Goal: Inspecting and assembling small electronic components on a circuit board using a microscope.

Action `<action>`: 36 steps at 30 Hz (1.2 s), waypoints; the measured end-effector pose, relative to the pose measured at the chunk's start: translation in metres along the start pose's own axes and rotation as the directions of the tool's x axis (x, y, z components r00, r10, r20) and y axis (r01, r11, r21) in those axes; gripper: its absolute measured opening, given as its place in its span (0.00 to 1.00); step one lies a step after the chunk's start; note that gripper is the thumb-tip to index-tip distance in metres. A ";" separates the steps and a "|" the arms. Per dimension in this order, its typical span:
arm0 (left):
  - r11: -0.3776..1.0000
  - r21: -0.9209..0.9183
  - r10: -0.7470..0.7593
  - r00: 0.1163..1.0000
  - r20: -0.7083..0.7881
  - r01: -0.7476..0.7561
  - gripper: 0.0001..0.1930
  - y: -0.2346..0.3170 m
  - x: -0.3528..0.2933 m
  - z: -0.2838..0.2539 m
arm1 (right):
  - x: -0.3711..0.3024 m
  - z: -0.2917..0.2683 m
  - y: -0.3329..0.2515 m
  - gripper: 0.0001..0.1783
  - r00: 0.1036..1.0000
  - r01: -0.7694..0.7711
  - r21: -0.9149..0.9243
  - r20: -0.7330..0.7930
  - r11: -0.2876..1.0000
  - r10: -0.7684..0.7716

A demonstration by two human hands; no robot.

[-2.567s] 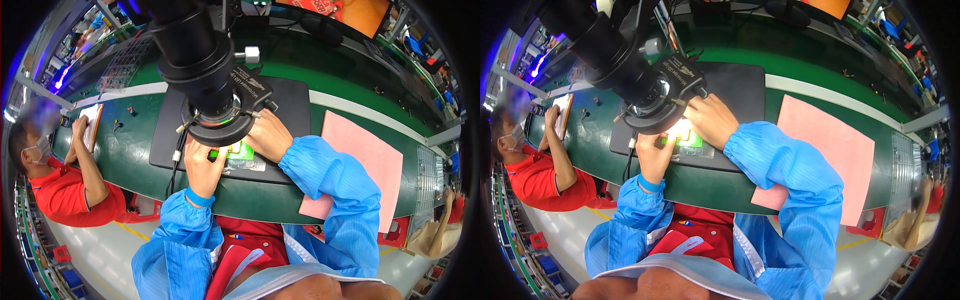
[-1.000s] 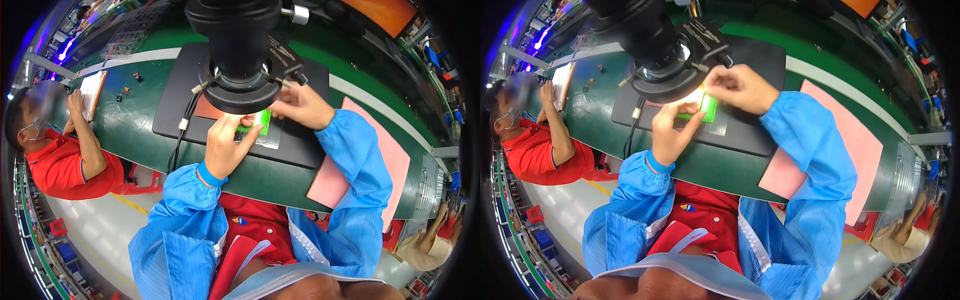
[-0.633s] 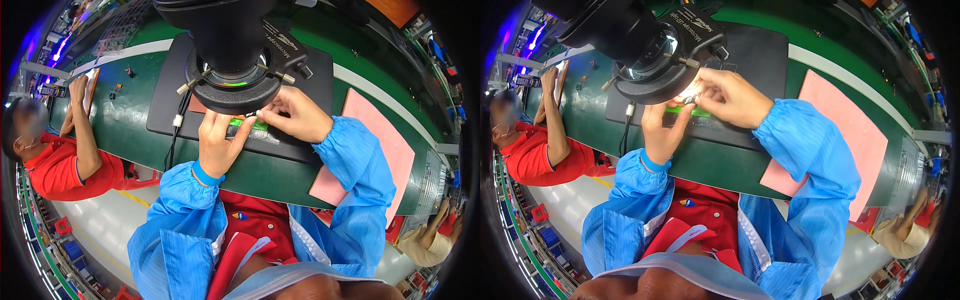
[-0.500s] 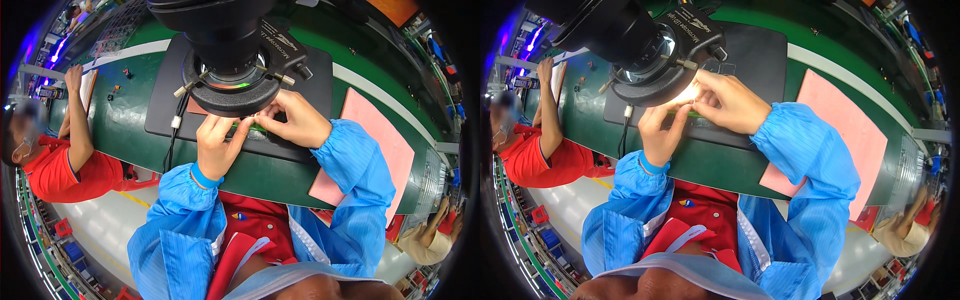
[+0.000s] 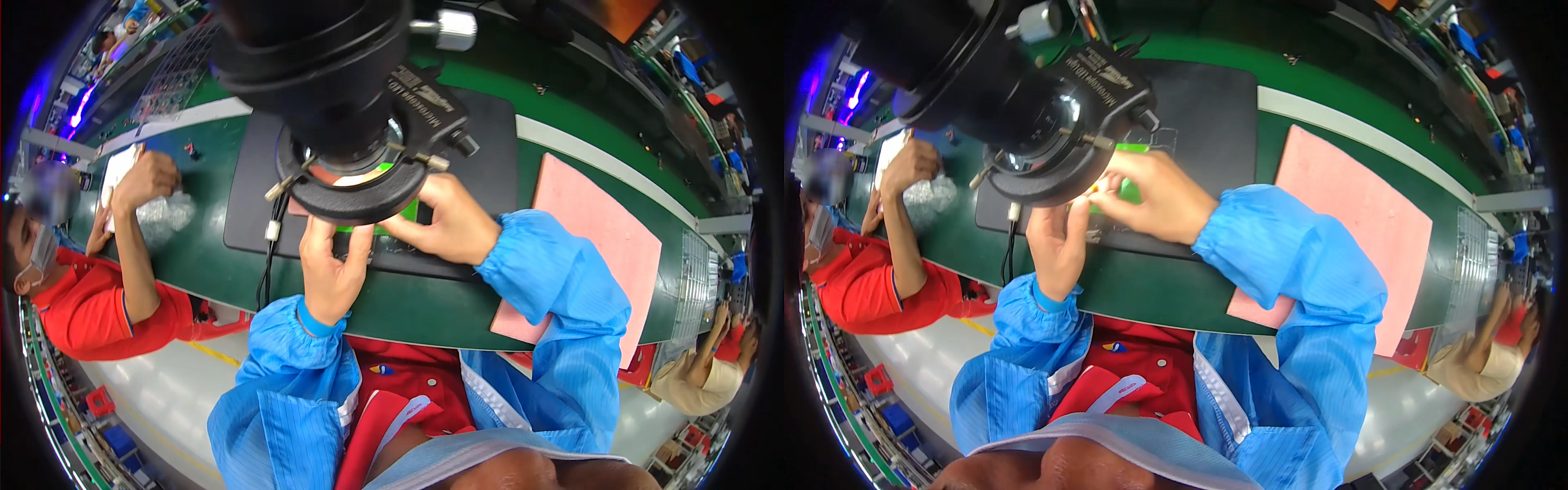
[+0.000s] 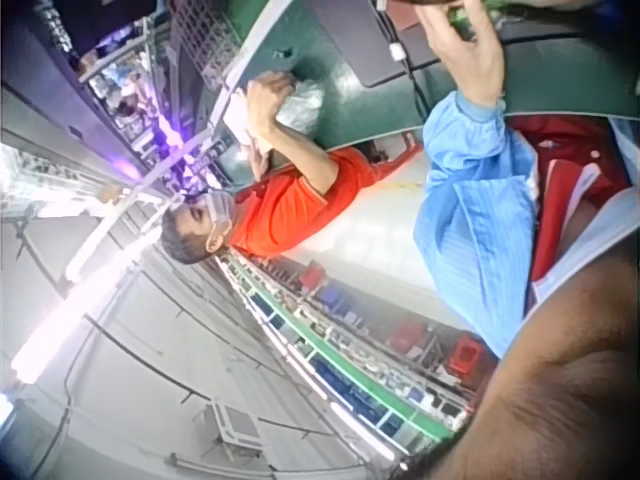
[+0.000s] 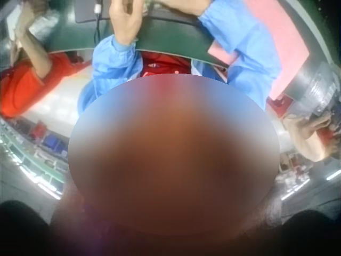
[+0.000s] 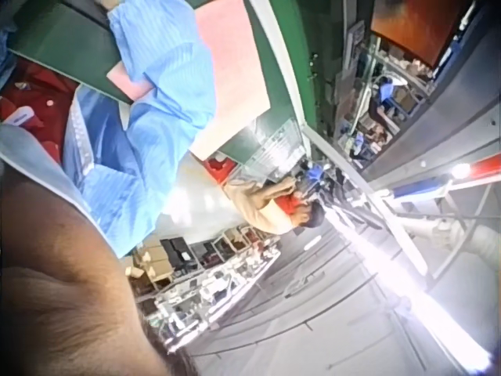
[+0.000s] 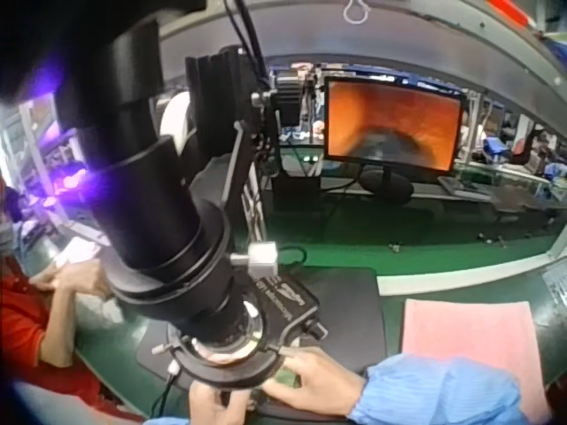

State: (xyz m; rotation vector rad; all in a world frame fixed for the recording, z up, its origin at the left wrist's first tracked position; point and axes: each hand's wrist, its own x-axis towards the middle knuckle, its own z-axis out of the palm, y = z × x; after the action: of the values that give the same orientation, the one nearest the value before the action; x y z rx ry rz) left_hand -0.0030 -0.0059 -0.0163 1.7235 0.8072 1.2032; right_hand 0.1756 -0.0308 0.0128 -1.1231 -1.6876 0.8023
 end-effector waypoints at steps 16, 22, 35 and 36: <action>0.790 0.574 0.197 0.976 0.096 -0.216 0.10 -0.001 0.008 -0.004 | 0.000 0.007 0.016 0.09 0.998 0.048 -0.521 -0.010 0.852 -0.062; 0.943 0.317 0.102 0.995 0.017 -0.102 0.10 0.007 0.007 0.004 | 0.000 -0.002 0.010 0.13 0.999 -0.038 -0.060 -0.010 0.997 0.037; 0.746 0.626 0.192 0.974 0.122 -0.226 0.13 -0.001 0.010 -0.004 | 0.010 -0.002 0.024 0.15 0.996 0.058 -0.481 0.089 0.875 -0.017; 0.749 0.628 0.169 0.977 0.128 -0.212 0.13 -0.002 0.011 -0.003 | 0.012 -0.007 0.024 0.17 0.988 0.005 -0.475 0.138 0.880 0.069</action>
State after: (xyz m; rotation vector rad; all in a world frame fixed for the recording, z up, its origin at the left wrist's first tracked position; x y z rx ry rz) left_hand -0.0028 0.0052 -0.0129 2.4420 1.1108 1.0556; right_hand 0.1882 -0.0110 -0.0014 -1.4531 -2.0679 0.5090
